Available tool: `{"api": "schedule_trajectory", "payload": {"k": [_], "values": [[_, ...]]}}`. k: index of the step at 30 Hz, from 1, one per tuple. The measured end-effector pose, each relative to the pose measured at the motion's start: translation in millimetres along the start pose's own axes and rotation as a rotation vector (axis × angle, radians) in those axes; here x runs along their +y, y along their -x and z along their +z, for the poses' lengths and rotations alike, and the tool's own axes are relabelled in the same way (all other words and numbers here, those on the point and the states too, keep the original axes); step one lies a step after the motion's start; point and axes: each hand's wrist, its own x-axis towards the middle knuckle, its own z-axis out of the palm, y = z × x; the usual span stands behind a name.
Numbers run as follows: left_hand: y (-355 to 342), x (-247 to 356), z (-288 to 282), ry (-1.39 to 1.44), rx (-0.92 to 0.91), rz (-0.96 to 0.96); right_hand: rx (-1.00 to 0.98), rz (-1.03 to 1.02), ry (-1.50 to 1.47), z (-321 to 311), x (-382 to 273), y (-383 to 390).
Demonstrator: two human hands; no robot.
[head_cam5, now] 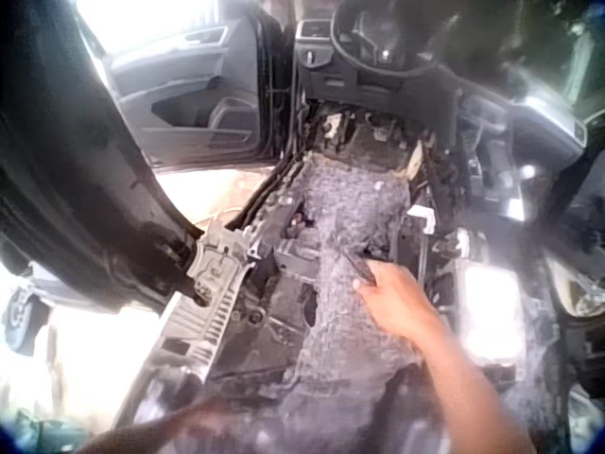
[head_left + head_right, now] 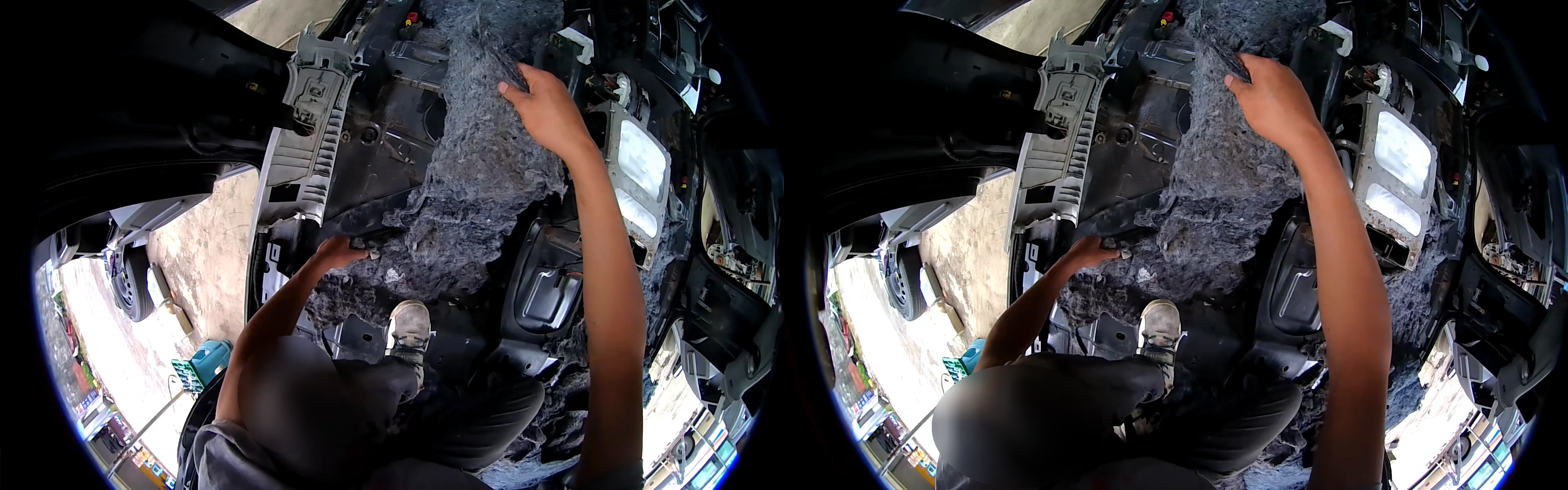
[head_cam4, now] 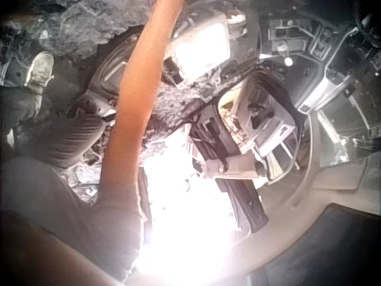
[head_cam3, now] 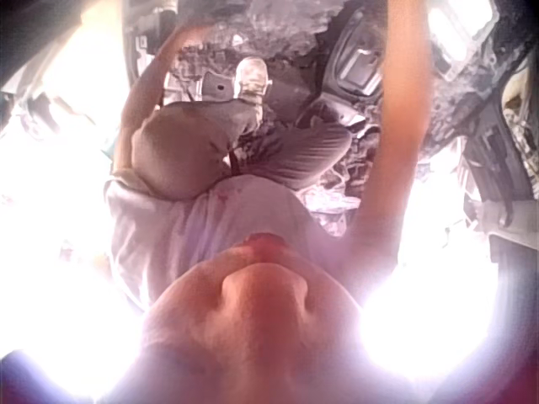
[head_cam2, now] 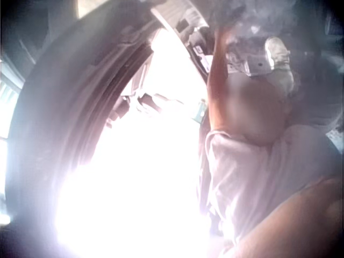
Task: The person places and smooths pieces of gray fibrous insulation onto the metal floor of a car interior by hand, fitting them around structural components.
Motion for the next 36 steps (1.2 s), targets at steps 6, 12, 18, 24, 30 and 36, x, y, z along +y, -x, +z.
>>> {"api": "schedule_trajectory", "payload": {"k": [6,12,18,24,30,36], "values": [[33.2,151.6,-19.7,0.514,-0.294,0.238,0.064,-0.181,0.117,-49.8,-58.4,-2.0],[94.0,301.1,34.1,1.019,-0.376,0.852,-0.222,-0.417,0.279,-18.4,-181.7,36.6],[118.0,273.7,68.5,0.427,-0.548,0.967,-0.439,-0.365,-0.245,187.7,-168.8,177.3],[116.4,161.3,52.1,0.039,-0.926,0.734,-0.737,0.213,-0.552,212.1,-60.6,226.1],[-11.4,116.4,-36.5,0.174,0.223,0.379,0.229,0.539,-0.178,132.0,78.7,214.5],[-148.2,117.3,-40.9,-0.097,0.409,0.304,-0.055,0.730,0.036,148.0,176.5,228.4]]}}
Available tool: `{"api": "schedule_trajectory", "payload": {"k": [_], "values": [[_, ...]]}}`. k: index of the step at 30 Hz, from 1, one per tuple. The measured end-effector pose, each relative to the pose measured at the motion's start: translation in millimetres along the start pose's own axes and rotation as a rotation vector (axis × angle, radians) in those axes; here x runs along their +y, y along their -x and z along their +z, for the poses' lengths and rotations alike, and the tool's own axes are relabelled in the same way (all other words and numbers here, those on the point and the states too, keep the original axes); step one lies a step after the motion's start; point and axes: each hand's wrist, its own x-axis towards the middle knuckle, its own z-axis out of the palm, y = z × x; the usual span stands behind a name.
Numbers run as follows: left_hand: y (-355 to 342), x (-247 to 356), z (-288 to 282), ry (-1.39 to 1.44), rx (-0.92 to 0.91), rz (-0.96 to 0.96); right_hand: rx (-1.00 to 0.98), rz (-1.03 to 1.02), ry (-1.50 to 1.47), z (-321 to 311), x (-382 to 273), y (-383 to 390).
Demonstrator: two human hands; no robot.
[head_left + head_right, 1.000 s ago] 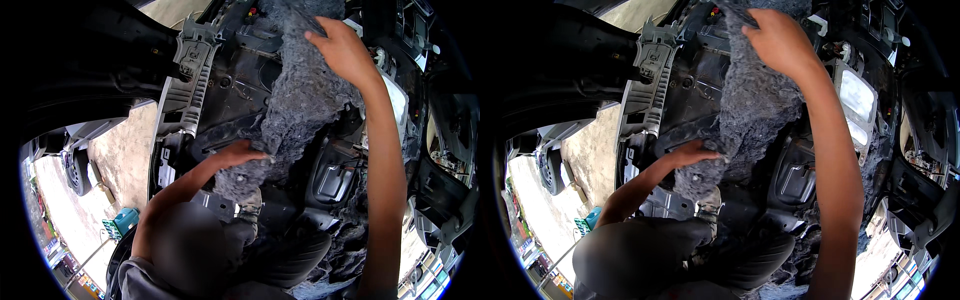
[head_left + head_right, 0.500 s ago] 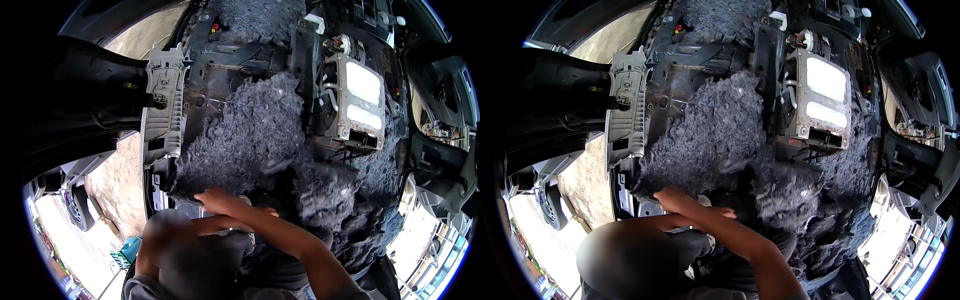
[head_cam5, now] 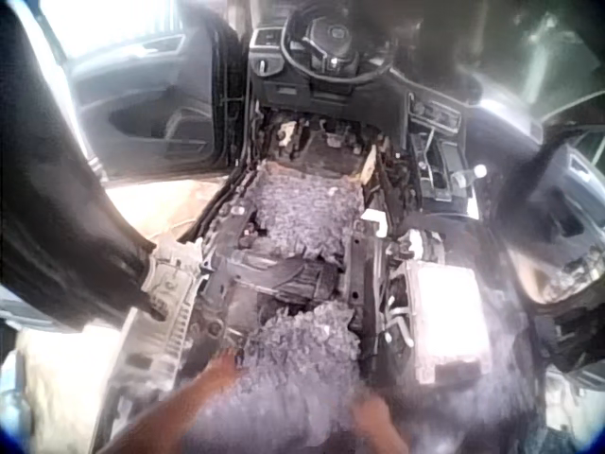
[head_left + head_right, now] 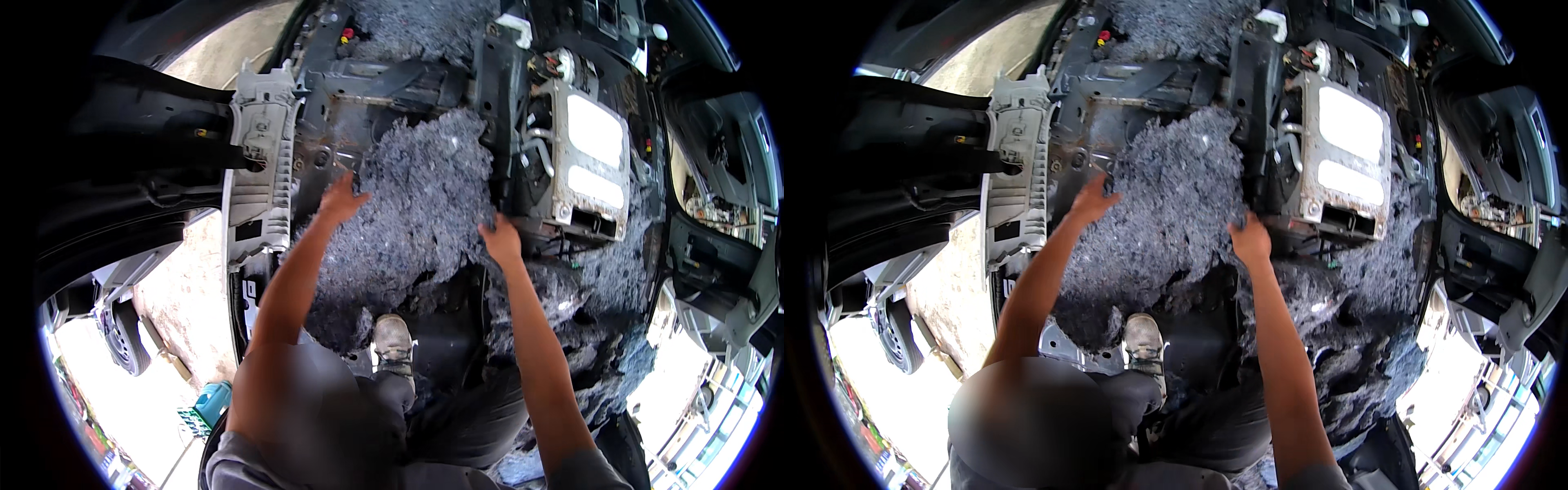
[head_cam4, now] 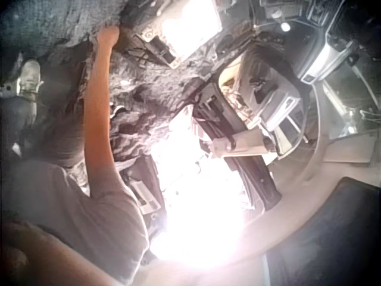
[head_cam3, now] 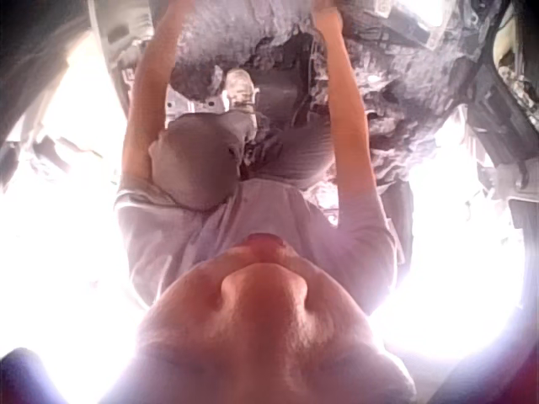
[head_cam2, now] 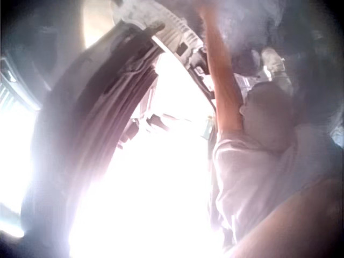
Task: The person places and smooths pieces of gray fibrous insulation onto the metal floor of a car interior by hand, fitting them around structural components.
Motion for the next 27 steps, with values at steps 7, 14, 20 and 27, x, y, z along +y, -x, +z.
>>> {"api": "schedule_trajectory", "payload": {"k": [7,14,20,27], "values": [[12.2,51.5,1.5,0.138,-0.310,-0.210,0.056,0.131,-0.049,31.6,-6.6,-22.7],[51.8,3.6,-40.1,0.614,0.291,-0.184,0.348,-0.333,-0.068,16.8,-121.8,-47.5],[38.0,-21.7,-49.1,0.307,0.294,-0.331,0.062,-0.252,0.069,31.0,-164.0,-90.3],[87.0,-51.5,-29.3,-0.031,0.220,-0.069,-0.124,-0.310,0.080,52.6,-145.1,-131.3]]}}
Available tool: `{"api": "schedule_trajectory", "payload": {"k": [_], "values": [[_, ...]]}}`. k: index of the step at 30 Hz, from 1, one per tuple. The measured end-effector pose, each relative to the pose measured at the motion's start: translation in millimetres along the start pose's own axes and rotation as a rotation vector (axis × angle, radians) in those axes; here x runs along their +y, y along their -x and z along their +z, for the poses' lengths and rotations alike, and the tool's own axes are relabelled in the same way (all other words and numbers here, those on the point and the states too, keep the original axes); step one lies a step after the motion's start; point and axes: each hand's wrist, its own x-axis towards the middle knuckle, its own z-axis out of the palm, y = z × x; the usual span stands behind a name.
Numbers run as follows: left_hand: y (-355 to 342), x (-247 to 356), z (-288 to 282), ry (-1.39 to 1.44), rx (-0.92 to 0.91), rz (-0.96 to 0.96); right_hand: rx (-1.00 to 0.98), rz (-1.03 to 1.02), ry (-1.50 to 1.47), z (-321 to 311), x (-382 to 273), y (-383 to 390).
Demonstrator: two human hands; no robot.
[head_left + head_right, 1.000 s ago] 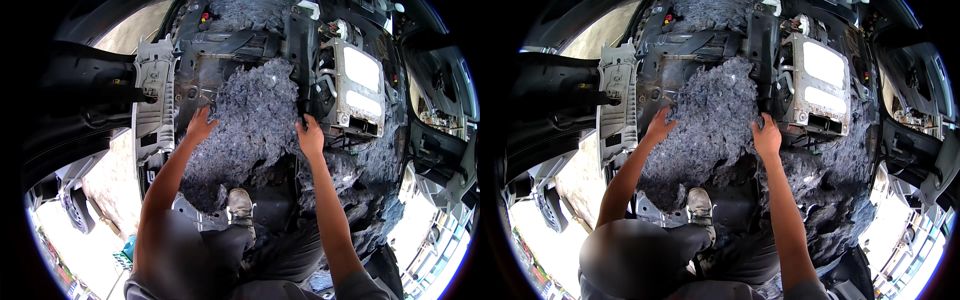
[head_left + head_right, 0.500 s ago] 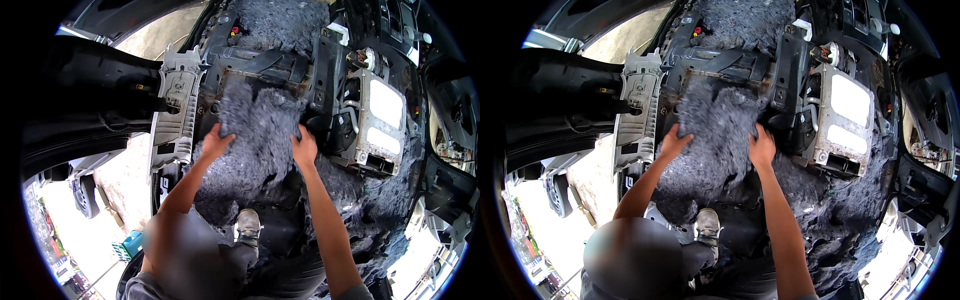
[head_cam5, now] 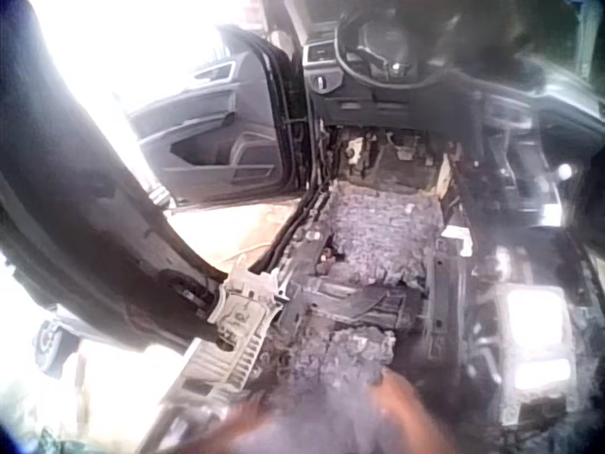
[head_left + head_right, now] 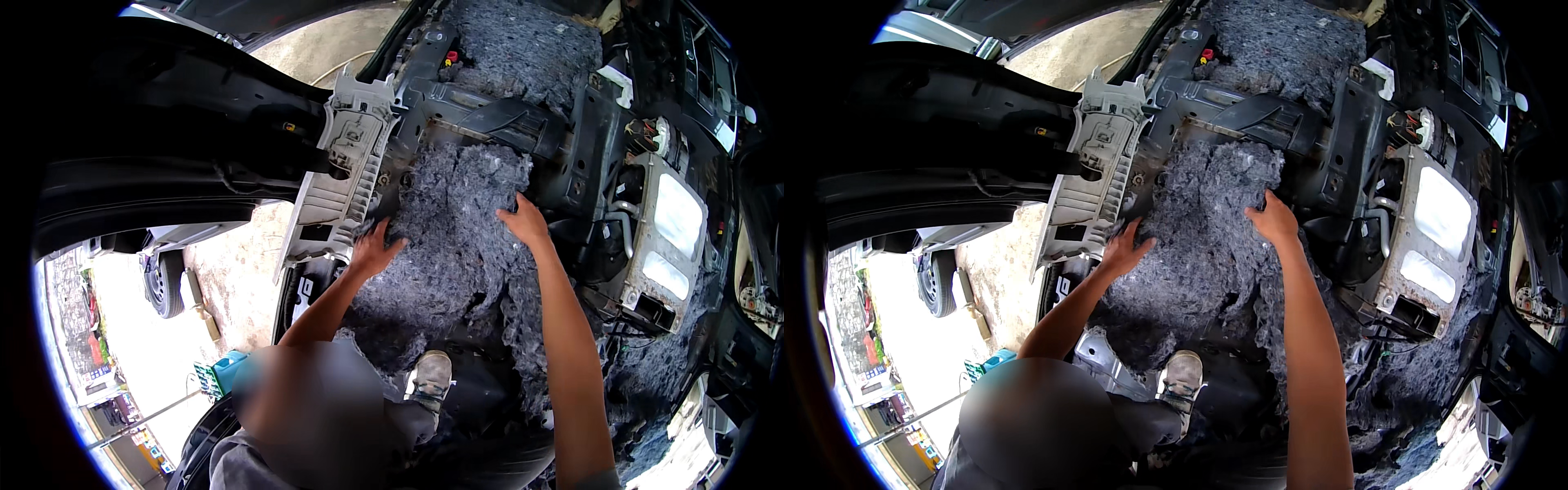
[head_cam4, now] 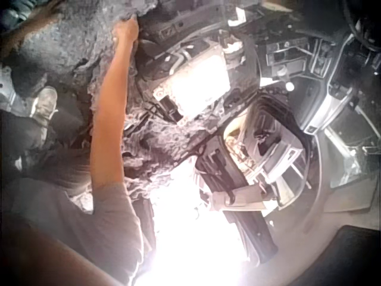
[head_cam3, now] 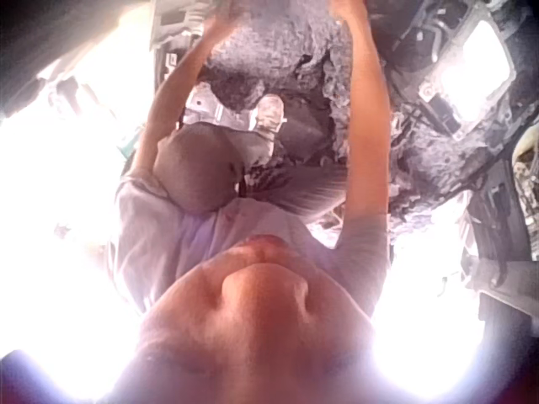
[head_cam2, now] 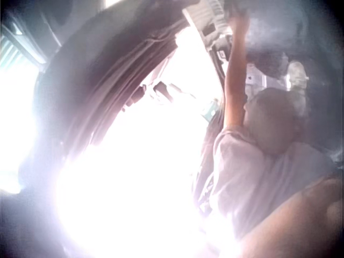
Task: The person places and smooths pieces of gray fibrous insulation onto the metal floor of a car interior by hand, fitting them around structural components.
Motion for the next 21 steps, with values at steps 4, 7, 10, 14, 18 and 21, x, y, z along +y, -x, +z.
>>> {"api": "schedule_trajectory", "payload": {"k": [4,7,10,14,18,21], "values": [[8.3,5.6,-21.9,-0.132,-0.295,-0.116,-0.046,0.069,0.080,-7.3,-23.0,-5.3],[21.4,5.9,-36.1,-0.125,-0.240,-0.138,0.080,-0.211,0.052,-4.9,-57.0,22.3],[51.0,8.4,-37.4,-0.096,-0.091,-0.170,0.174,-0.403,0.046,4.3,-77.4,27.1],[34.6,1.6,-26.5,-0.194,-0.044,-0.113,0.095,-0.147,0.114,3.9,-72.8,-7.6],[20.4,38.5,-15.0,-0.296,-0.013,0.152,0.200,0.010,0.264,15.5,-43.7,-21.9],[62.9,42.8,-0.3,-0.328,-0.139,0.309,0.288,-0.178,0.265,24.9,-49.2,7.3]]}}
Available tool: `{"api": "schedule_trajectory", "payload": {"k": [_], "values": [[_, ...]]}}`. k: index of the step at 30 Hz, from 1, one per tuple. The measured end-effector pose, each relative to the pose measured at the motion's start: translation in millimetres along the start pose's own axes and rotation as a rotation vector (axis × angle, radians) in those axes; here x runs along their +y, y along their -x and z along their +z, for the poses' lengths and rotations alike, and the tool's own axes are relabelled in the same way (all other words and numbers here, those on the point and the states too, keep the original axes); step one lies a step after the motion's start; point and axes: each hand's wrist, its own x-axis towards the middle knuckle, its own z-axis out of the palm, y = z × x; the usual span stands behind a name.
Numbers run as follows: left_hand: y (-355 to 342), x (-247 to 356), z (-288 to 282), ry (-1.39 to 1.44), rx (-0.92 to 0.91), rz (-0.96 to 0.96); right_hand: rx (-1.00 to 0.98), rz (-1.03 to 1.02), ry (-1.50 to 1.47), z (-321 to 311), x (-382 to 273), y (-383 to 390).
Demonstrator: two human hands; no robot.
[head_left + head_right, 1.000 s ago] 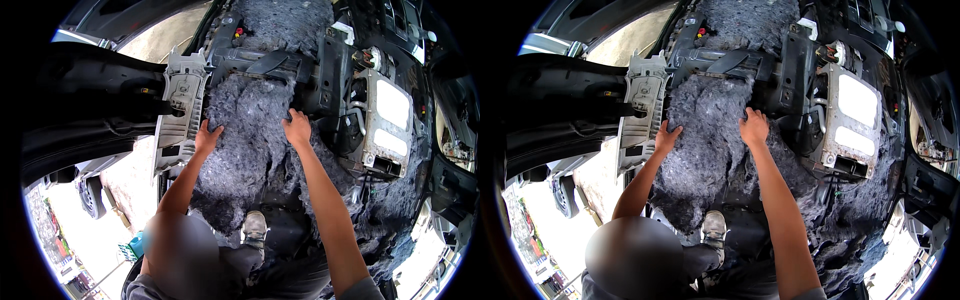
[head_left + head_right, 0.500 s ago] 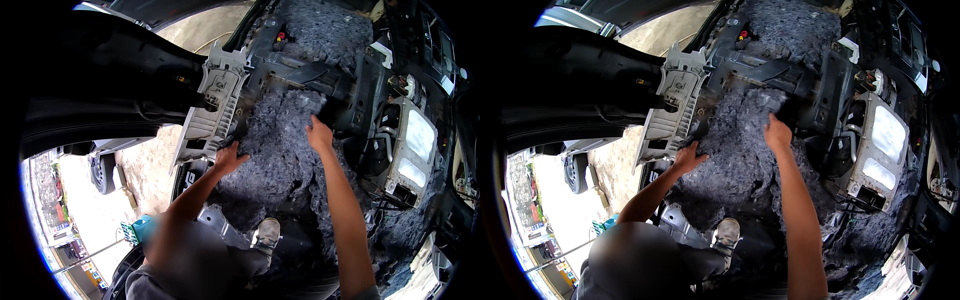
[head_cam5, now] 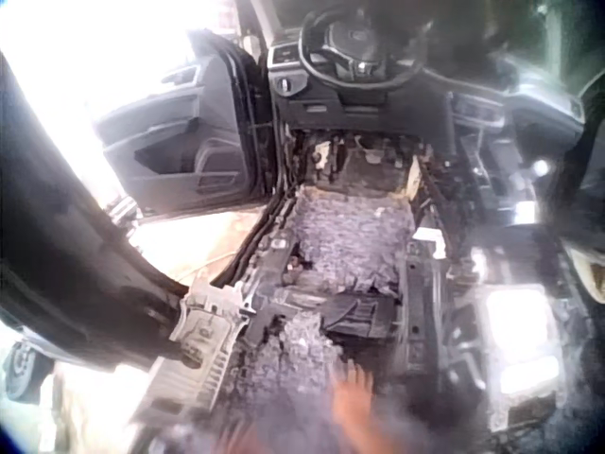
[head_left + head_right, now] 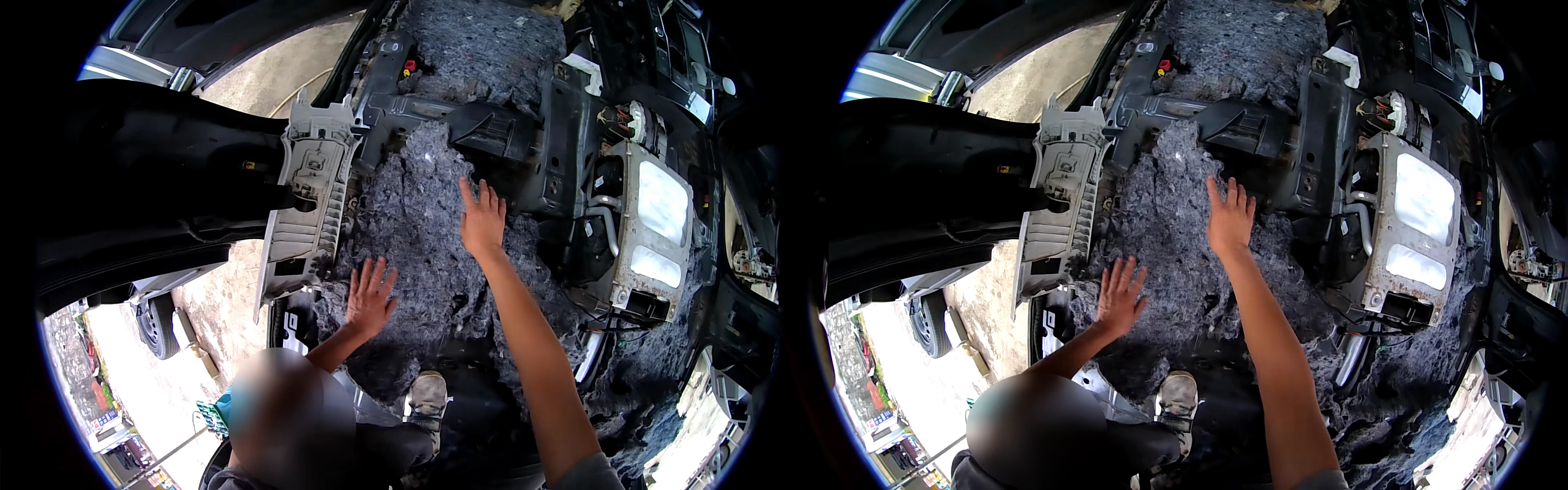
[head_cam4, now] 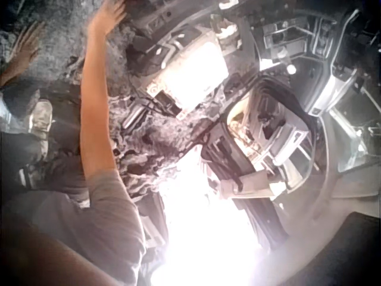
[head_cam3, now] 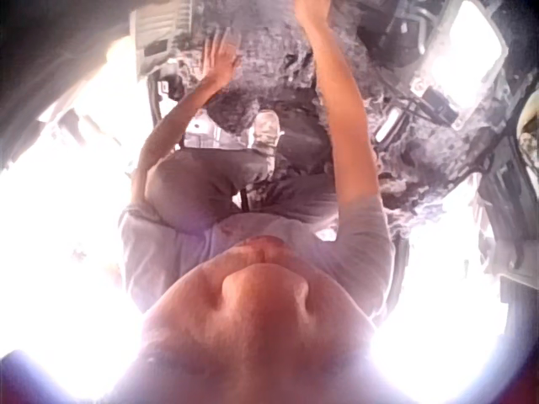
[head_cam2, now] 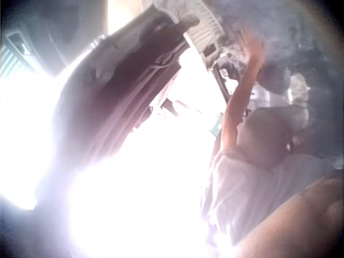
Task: The person places and smooths pieces of gray fibrous insulation onto the metal floor of a car interior by hand, fitting them around structural components.
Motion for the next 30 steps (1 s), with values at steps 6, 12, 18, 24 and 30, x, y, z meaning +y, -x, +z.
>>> {"api": "schedule_trajectory", "payload": {"k": [6,12,18,24,30], "values": [[2.5,-17.7,42.9,-0.035,-0.199,0.064,-0.249,0.073,-0.402,21.6,33.3,-17.7],[-3.4,-48.9,44.7,0.075,-0.305,-0.240,-0.486,0.082,-0.284,20.3,-21.9,-55.3],[-27.3,-69.3,60.2,0.238,-0.140,-0.104,-0.272,0.011,-0.024,41.9,-24.2,-85.4],[-26.1,-82.8,59.7,0.286,-0.205,-0.125,-0.164,-0.096,-0.003,22.0,-82.4,-92.7],[-38.9,-79.9,61.9,0.306,-0.263,-0.123,-0.138,-0.270,0.010,36.3,-112.6,-129.6]]}}
